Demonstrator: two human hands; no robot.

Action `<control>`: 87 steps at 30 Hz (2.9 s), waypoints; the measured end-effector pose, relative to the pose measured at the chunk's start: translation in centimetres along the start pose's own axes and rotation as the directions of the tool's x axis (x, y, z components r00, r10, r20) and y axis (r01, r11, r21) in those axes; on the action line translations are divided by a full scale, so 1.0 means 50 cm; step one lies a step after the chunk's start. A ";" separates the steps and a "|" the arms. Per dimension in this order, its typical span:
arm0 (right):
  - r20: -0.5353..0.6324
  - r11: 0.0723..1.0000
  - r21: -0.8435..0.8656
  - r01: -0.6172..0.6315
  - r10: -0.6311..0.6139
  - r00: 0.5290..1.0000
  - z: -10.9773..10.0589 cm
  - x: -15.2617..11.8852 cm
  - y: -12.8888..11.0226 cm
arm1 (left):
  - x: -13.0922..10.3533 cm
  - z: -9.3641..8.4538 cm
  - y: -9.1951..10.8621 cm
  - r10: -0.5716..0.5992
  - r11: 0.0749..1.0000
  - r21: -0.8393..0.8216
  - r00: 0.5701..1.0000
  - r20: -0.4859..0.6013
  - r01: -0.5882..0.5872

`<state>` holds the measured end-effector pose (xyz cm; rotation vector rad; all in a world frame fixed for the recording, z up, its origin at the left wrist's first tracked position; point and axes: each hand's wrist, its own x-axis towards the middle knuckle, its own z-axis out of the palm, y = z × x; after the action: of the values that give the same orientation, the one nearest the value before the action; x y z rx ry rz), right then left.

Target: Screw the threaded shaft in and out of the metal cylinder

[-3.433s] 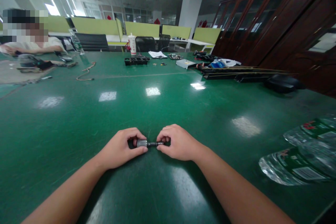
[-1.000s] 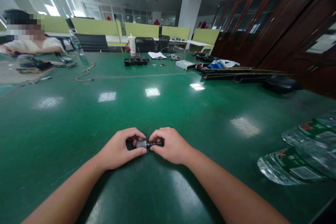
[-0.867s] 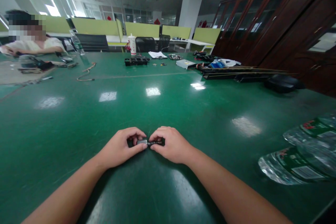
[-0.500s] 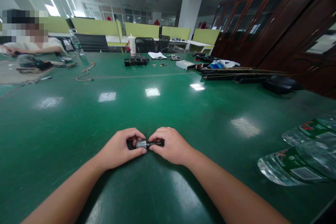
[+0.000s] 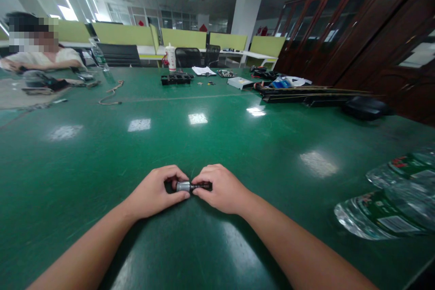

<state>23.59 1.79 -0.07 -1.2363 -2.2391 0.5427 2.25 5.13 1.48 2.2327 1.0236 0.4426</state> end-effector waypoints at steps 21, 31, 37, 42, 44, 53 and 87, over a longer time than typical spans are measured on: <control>-0.008 1.000 -0.012 0.013 -0.013 1.000 0.001 0.001 0.006 | 0.000 0.003 -0.001 0.011 1.000 0.004 1.000 0.006 -0.011; -0.011 1.000 -0.021 0.021 -0.021 1.000 -0.004 -0.001 0.009 | -0.001 0.002 -0.002 0.010 1.000 -0.005 1.000 0.009 -0.010; -0.007 1.000 -0.027 0.013 -0.013 1.000 -0.008 -0.002 0.009 | -0.003 0.001 -0.001 0.007 1.000 -0.013 1.000 0.010 -0.007; -0.008 1.000 -0.029 0.012 -0.012 1.000 -0.009 -0.002 0.011 | -0.001 0.002 -0.003 0.012 1.000 -0.012 1.000 0.006 -0.012; -0.006 1.000 -0.028 0.012 -0.012 1.000 -0.011 -0.003 0.012 | 0.000 0.003 -0.003 0.011 1.000 -0.010 1.000 0.007 -0.011; 0.001 1.000 -0.027 0.000 0.000 1.000 -0.018 -0.006 0.019 | 0.000 0.003 -0.001 -0.001 1.000 -0.004 1.000 0.007 0.001; 0.033 0.996 0.024 -0.091 0.090 0.995 -0.042 -0.010 0.046 | -0.001 0.001 0.000 0.011 1.000 0.005 1.000 -0.001 -0.011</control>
<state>26.62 2.73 0.16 -1.3300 -2.2035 0.6280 2.26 5.08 1.44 2.2443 1.0141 0.4459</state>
